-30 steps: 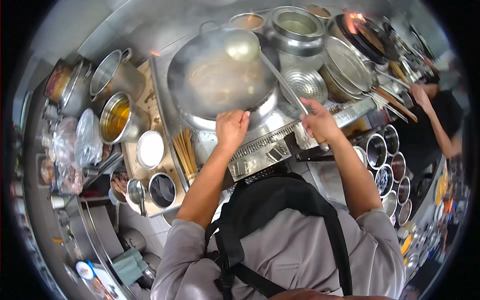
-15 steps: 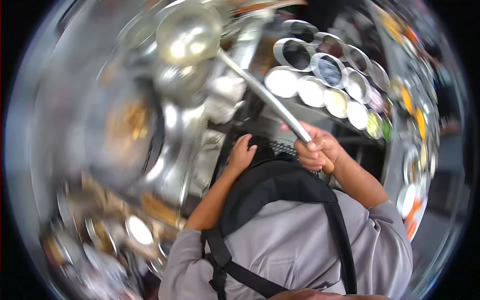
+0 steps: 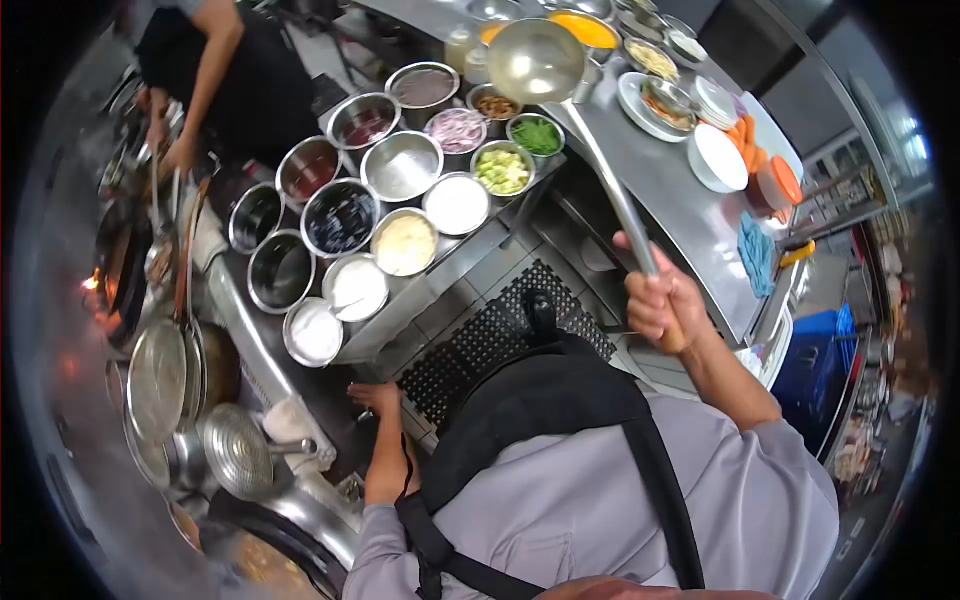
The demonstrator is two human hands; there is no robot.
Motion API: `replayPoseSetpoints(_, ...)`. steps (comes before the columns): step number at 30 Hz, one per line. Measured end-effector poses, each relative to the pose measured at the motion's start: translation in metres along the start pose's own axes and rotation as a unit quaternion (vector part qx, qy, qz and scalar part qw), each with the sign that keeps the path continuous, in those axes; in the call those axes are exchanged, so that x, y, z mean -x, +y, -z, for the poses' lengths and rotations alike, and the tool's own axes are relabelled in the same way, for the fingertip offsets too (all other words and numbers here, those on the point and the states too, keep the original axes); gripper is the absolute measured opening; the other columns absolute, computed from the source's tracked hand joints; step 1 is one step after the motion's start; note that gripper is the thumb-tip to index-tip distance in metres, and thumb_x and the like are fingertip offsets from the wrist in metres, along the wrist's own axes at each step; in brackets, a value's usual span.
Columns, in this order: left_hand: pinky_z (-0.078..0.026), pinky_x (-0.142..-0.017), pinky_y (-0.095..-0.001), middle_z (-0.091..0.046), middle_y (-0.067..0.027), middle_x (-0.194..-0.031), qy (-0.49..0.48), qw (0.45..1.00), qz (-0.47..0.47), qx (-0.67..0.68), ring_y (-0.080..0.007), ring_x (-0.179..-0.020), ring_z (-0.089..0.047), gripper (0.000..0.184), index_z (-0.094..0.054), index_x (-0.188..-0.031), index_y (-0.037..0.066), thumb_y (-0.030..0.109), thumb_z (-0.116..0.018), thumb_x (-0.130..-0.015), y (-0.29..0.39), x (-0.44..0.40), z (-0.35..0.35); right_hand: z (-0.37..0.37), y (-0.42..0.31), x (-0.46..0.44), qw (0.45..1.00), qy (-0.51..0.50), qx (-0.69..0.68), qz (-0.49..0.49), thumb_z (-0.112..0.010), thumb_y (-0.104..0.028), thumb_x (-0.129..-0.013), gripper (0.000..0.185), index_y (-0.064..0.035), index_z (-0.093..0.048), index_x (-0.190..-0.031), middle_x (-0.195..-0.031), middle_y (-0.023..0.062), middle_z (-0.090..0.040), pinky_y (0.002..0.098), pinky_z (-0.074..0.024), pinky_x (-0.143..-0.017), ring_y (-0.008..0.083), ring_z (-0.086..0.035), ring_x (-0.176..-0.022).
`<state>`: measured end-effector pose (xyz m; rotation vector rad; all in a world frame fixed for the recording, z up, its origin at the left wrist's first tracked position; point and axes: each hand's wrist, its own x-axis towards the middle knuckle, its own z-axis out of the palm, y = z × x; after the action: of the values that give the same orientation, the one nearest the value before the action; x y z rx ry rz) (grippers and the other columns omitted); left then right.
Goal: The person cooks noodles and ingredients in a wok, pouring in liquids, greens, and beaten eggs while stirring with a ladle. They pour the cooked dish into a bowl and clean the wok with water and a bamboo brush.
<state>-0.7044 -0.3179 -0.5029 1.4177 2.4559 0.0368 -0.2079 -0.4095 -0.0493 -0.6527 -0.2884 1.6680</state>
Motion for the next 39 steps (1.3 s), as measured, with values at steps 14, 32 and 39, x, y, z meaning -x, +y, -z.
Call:
replayPoseSetpoints(14, -0.045, -0.098, -0.043, -0.061, -0.026, -0.119, -0.133, 0.973, -0.187, 0.027, -0.0403, -0.115, -0.056, 0.051, -0.057, -0.123, -0.001, 0.03, -0.063, -0.083, 0.074, 0.083, 0.0, 0.099, -0.247, -0.124, 0.925, 0.173, 0.321, 0.104, -0.052, -0.004, -0.087, 0.056, -0.0045, -0.034, -0.141, -0.06, 0.0026, -0.046, 0.0246, -0.0357, -0.037, 0.0107, -0.043, -0.039)
replayPoseSetpoints(32, -0.05, -0.082, -0.0349, -0.069, -0.0183, -0.099, -0.27, 0.949, -0.087, 0.139, -0.0277, -0.091, -0.067, 0.045, -0.061, -0.115, -0.002, 0.031, -0.065, -0.084, 0.193, 0.116, 0.025, 0.148, -0.316, -0.153, 0.978, 0.141, 0.149, -0.04, -0.052, -0.007, -0.089, 0.041, -0.0049, -0.046, -0.129, -0.061, 0.0004, -0.046, 0.0232, -0.0334, -0.038, 0.0088, -0.043, -0.042)
replayPoseSetpoints(39, -0.05, -0.081, -0.0332, -0.069, -0.0154, -0.097, -0.28, 0.942, -0.108, 0.152, -0.0228, -0.09, -0.067, 0.046, -0.06, -0.118, -0.002, 0.03, -0.066, -0.085, 0.196, 0.106, -0.004, 0.152, -0.336, -0.151, 0.996, 0.007, -0.068, -0.061, -0.049, -0.013, -0.093, 0.039, -0.0038, -0.047, -0.131, -0.065, -0.0009, -0.046, 0.0238, -0.0345, -0.039, 0.0073, -0.042, -0.044)
